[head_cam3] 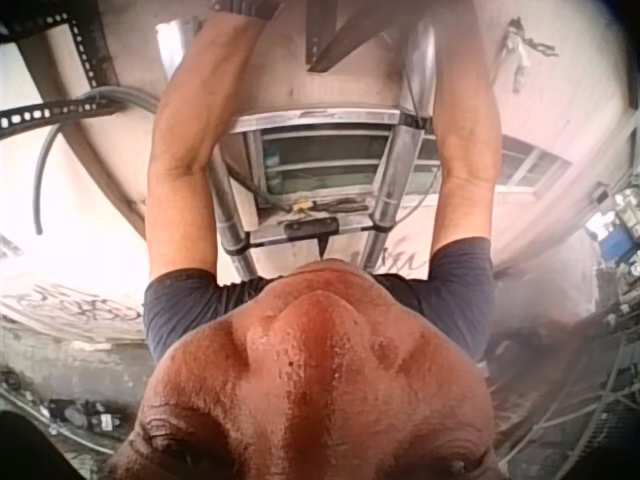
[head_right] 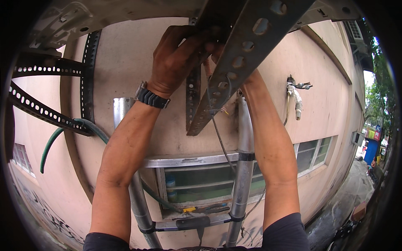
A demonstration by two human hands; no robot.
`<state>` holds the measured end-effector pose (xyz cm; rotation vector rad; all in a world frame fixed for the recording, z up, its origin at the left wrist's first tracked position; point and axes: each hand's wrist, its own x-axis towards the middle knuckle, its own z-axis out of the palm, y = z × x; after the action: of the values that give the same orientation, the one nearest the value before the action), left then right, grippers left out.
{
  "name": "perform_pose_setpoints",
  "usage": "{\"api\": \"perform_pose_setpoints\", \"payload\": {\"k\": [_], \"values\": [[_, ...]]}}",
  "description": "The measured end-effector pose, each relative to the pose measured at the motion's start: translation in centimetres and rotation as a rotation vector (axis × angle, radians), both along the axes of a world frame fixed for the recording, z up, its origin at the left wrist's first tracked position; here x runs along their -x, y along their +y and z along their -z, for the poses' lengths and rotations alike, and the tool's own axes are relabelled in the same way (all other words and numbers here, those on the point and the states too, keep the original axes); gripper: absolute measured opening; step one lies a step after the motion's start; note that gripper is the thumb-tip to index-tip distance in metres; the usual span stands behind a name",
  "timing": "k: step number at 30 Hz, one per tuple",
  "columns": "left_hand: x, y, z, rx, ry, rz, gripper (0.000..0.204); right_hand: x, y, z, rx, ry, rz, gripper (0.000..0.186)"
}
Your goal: The person stands on a ladder and secures metal brackets to a wall using a wrench. They receive a wrench from another person, then tighten bolts on the brackets while working overhead.
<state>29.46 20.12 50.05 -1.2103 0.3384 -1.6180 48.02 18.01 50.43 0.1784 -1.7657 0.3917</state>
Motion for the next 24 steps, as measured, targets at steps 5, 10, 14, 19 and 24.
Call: {"api": "perform_pose_setpoints", "payload": {"k": [5,10,14,19,24], "values": [[-0.2,0.4,-0.2,-0.023,-0.035,0.005,0.041,-0.3,0.6,-0.3,0.021,-0.015,-0.022,0.029],[-0.3,0.1,0.0,0.003,-0.032,0.077,0.030,0.1,-0.1,-0.1,-0.015,-0.006,0.013,0.032],[-0.4,0.0,0.0,-0.002,-0.025,0.090,0.030,0.0,-0.2,-0.2,-0.021,-0.013,0.027,0.033],[-1.0,0.4,0.0,0.031,-0.011,0.181,0.027,0.4,0.1,-0.2,-0.063,-0.012,0.047,0.036],[-2.0,0.6,0.2,0.086,-0.004,0.289,0.020,-0.7,0.8,-0.4,-0.033,-0.033,-0.006,0.036]]}}
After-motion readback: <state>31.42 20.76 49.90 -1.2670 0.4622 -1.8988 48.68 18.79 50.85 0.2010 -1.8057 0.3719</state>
